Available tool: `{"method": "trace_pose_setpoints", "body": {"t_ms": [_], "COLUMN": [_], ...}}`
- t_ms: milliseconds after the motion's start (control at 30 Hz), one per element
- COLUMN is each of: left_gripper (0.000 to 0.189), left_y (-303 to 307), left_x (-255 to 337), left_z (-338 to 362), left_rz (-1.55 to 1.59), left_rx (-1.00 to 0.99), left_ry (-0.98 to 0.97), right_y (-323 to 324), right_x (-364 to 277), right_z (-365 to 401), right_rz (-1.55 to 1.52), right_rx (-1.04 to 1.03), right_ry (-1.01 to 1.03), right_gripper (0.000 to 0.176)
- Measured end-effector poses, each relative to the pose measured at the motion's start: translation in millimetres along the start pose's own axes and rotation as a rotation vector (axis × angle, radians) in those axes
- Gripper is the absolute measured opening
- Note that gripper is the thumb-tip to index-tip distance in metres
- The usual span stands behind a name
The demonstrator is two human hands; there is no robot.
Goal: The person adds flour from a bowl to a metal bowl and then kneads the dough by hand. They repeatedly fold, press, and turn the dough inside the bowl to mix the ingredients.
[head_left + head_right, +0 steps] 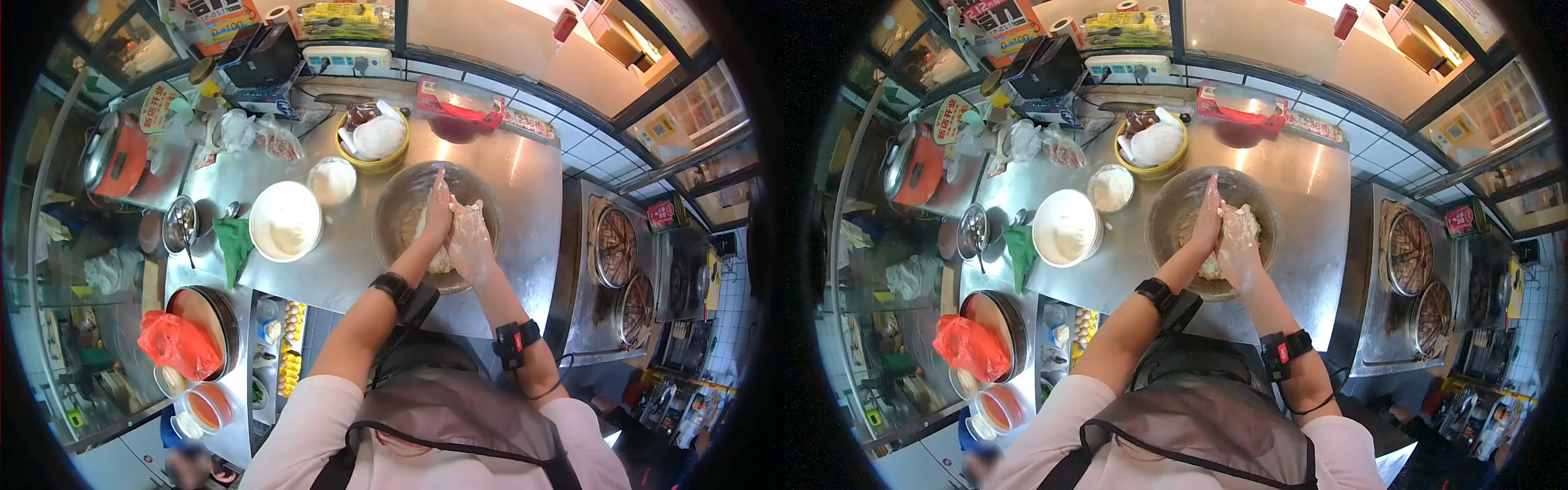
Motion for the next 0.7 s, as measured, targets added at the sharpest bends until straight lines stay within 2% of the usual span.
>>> {"method": "trace_pose_setpoints", "body": {"t_ms": [67, 100, 167, 200, 233, 267, 300, 367, 433, 500, 533, 600, 667, 700], "left_gripper": [0.057, 0.054, 0.052, 0.052, 0.051, 0.054, 0.054, 0.054, 0.053, 0.051, 0.051, 0.050, 0.048, 0.046], "left_y": [1.6, 2.3, 2.6, 0.8, 0.5, 0.7, 1.1, -2.6, -5.9, 0.2, 7.2, 22.1, 24.4, 23.3], "left_x": [-1.5, -7.2, -20.5, -25.1, -33.5, -41.0, -33.3, -25.8, -23.8, -31.2, -39.0, -47.8, -33.4, -23.6], "left_z": [2.4, 4.1, 9.1, 10.4, 9.2, 7.6, 11.4, 17.6, 23.6, 22.1, 13.9, -7.1, -10.2, -11.1], "left_rz": [-0.044, -0.165, -0.290, -0.469, -0.647, -0.617, -0.621, -0.345, -0.328, -0.472, -0.472, -0.568, -0.627, -0.690], "left_rx": [-0.012, -0.074, -0.131, -0.097, -0.062, -0.095, -0.092, -0.200, -0.189, -0.034, -0.032, 0.075, 0.034, 0.000], "left_ry": [-0.005, -0.004, 0.000, -0.034, -0.070, -0.184, -0.190, -0.078, -0.100, -0.061, -0.062, -0.071, -0.055, -0.040], "right_y": [0.3, -6.2, -12.2, 7.2, 8.3, 10.5, 9.6, 3.4, 12.6, 21.7, 16.2, -11.4, -22.1, -26.1], "right_x": [-7.8, -15.4, -25.8, -21.9, -25.2, -25.0, -24.5, -23.5, -14.2, -5.5, -6.2, -12.3, -13.8, -19.8], "right_z": [-6.6, -9.8, -14.9, -27.4, -33.1, -37.4, -41.3, -44.6, -49.1, -51.1, -50.5, -36.3, -26.3, -19.1], "right_rz": [0.861, 0.855, -0.105, 0.099, 0.099, 0.071, 0.043, 0.057, 0.094, 0.149, 0.201, 0.124, -0.104, -0.099], "right_rx": [-0.106, -0.110, 0.071, 0.045, 0.039, 0.076, 0.110, 0.086, 0.134, 0.155, 0.176, 0.115, -0.013, -0.004], "right_ry": [0.174, 0.179, -0.013, 0.057, 0.057, -0.003, -0.062, -0.067, -0.036, -0.017, 0.001, -0.014, -0.024, -0.017], "right_gripper": [0.065, 0.065, 0.069, 0.073, 0.073, 0.073, 0.072, 0.072, 0.070, 0.071, 0.072, 0.073, 0.075, 0.075]}}
Point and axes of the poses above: each hand's wrist, its own z-axis away from the middle knuckle, its own y-axis out of the back of the hand, x = y × z, the point moved 4 cm from there along -z, towards the middle knuckle, and after that the axes turned 12 degrees about -x, right-handed, at the moved point
